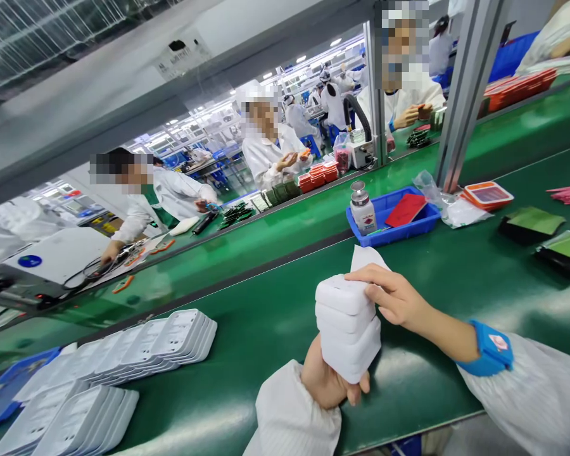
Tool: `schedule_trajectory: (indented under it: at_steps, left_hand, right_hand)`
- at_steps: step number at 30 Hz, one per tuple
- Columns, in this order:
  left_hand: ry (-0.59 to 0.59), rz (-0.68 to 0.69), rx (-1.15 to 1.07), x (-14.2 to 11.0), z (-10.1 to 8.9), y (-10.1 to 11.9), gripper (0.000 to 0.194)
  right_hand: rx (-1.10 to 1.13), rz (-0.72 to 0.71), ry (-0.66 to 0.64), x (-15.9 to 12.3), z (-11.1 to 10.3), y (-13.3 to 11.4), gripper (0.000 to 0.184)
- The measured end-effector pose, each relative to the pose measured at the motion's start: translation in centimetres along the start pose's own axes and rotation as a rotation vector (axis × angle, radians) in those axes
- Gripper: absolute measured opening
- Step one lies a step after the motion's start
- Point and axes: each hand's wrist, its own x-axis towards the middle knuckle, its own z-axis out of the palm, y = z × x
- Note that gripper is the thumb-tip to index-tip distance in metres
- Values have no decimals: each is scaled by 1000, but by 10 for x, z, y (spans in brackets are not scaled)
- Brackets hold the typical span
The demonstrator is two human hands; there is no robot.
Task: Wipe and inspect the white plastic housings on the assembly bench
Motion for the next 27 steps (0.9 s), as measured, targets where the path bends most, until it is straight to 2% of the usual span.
schedule_trajectory:
  at_steps: [7, 11, 15, 18, 22, 27]
  left_hand:
    - [34, 27, 3, 2, 5, -1, 60]
    - [105, 16, 6, 4, 7, -2, 71]
    - [118, 17, -7, 5, 9, -1, 79]
    - [165, 46, 6, 7, 15, 0, 78]
    - [309, 115, 48, 12, 26, -2, 78]
    - [400, 157, 66, 15, 35, -3, 81]
  right_hand:
    - [5, -35, 8, -1, -1, -1, 38]
    - [51, -28, 12, -2, -2, -2, 36]
    - [48, -25, -2, -3, -2, 0, 38]
    - [30, -55, -35, -5, -1, 0, 42]
    - [-21, -20, -75, -7, 3, -4, 48]
    - [-65, -87, -130, -8, 5, -10, 66]
